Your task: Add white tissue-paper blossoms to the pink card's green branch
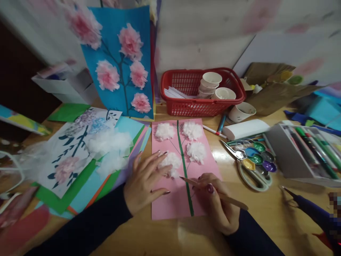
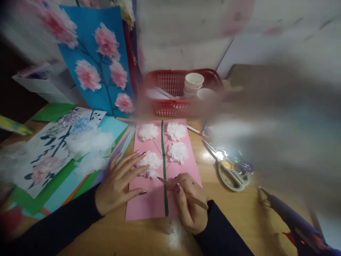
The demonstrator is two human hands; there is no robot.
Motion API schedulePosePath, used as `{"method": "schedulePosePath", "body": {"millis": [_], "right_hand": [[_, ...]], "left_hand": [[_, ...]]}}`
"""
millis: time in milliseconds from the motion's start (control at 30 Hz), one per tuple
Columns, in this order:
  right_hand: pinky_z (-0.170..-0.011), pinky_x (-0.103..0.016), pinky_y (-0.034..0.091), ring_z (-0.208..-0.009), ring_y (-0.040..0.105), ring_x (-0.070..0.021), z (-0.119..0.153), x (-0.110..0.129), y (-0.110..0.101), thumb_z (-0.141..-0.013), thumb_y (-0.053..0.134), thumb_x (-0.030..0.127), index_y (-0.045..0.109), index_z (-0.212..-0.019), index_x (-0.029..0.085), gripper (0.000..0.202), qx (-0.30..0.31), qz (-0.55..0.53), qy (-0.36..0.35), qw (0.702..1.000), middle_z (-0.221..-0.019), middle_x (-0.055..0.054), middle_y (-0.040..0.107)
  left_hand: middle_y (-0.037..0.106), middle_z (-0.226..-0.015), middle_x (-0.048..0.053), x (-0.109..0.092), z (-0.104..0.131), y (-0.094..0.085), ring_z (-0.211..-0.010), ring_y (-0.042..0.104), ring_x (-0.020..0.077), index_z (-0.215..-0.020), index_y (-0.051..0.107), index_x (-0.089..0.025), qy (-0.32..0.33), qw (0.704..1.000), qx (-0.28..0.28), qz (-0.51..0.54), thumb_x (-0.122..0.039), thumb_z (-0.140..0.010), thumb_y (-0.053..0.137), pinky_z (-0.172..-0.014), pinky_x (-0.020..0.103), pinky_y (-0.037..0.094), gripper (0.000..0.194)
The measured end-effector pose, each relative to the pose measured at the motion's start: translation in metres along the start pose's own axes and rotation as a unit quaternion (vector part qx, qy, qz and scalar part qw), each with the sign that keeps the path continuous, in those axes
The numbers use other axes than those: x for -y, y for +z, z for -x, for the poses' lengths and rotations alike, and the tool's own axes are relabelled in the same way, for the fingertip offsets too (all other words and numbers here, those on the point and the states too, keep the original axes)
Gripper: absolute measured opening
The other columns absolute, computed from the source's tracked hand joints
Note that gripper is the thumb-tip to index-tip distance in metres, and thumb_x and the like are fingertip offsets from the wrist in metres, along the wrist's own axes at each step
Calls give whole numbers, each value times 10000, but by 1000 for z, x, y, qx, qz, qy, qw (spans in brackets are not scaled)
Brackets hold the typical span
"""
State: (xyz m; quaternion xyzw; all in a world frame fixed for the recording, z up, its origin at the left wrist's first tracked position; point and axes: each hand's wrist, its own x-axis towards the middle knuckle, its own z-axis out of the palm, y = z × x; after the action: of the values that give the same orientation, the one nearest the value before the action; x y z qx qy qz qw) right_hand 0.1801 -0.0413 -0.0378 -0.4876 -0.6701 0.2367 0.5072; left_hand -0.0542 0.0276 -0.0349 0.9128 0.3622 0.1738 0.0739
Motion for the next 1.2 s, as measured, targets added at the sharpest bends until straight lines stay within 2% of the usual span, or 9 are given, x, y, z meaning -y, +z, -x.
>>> {"method": "schedulePosePath", "body": {"millis": [133, 267, 400, 633, 833, 933, 1100, 1200], "right_hand": [[-719, -451, 499, -819, 602, -246, -3, 3, -1, -895, 380, 122, 590, -996, 251, 266, 47, -14, 4, 999, -817, -75, 614], [-696, -463, 508, -750, 595, -243, -5, 5, -2, -879, 387, 104, 583, -988, 257, 272, 68, -16, -4, 998, -760, -64, 617], [-724, -444, 523, -776, 611, -227, -7, 6, -1, -881, 406, 90, 593, -1016, 255, 284, 54, -7, 27, 998, -776, -61, 630], [-736, -358, 538, -862, 628, -191, -14, 6, 1, -888, 420, 92, 587, -1071, 183, 264, 70, 14, -3, 997, -886, -67, 664], [-783, -414, 523, -825, 616, -193, -10, 3, 1, -871, 410, 72, 578, -1049, 171, 264, 57, -34, -10, 998, -834, -62, 651], [-757, -402, 531, -814, 618, -190, -11, 4, 2, -877, 415, 78, 579, -1040, 180, 253, 61, -18, 0, 998, -838, -60, 654], [-691, -350, 545, -844, 621, -189, -14, 5, 2, -884, 421, 77, 577, -1095, 167, 277, 98, 24, -2, 995, -888, -76, 658], [-662, -327, 548, -832, 624, -182, -16, 6, 1, -888, 412, 81, 549, -1162, 146, 312, 115, 35, 8, 993, -921, -93, 659]], "left_hand": [[466, -1418, 145, 4, -2, 2, -1296, 428, 326, -1483, 176, -235, -25, 1000, 8, 10, -634, -778, 560, -1116, 581, 78, 896], [461, -1420, 148, 5, -4, 4, -1298, 430, 328, -1502, 50, -227, -35, 999, 34, 5, -659, -772, 545, -1123, 549, 34, 982], [469, -1414, 148, 3, -4, 3, -1286, 446, 323, -1502, 44, -215, -34, 999, 39, -7, -669, -786, 513, -1129, 524, 9, 969], [488, -1393, 175, 0, -5, -1, -1280, 457, 313, -1487, 91, -166, -35, 997, 55, -33, -660, -813, 484, -1132, 520, 46, 924], [494, -1386, 178, 0, -5, 0, -1277, 460, 314, -1483, 108, -143, -36, 997, 55, -37, -639, -827, 483, -1131, 526, 53, 904], [484, -1398, 170, 0, -6, 0, -1294, 439, 313, -1485, 112, -148, -32, 997, 58, -39, -636, -822, 496, -1132, 526, 49, 909], [493, -1387, 182, -2, -9, -3, -1305, 412, 356, -1486, 125, -164, -60, 996, 34, -64, -725, -739, 516, -1119, 561, -5, 1013], [482, -1391, 197, -2, -11, -4, -1320, 387, 370, -1485, 115, -161, -88, 993, 52, -64, -775, -695, 506, -1106, 585, -48, 1074]]}}
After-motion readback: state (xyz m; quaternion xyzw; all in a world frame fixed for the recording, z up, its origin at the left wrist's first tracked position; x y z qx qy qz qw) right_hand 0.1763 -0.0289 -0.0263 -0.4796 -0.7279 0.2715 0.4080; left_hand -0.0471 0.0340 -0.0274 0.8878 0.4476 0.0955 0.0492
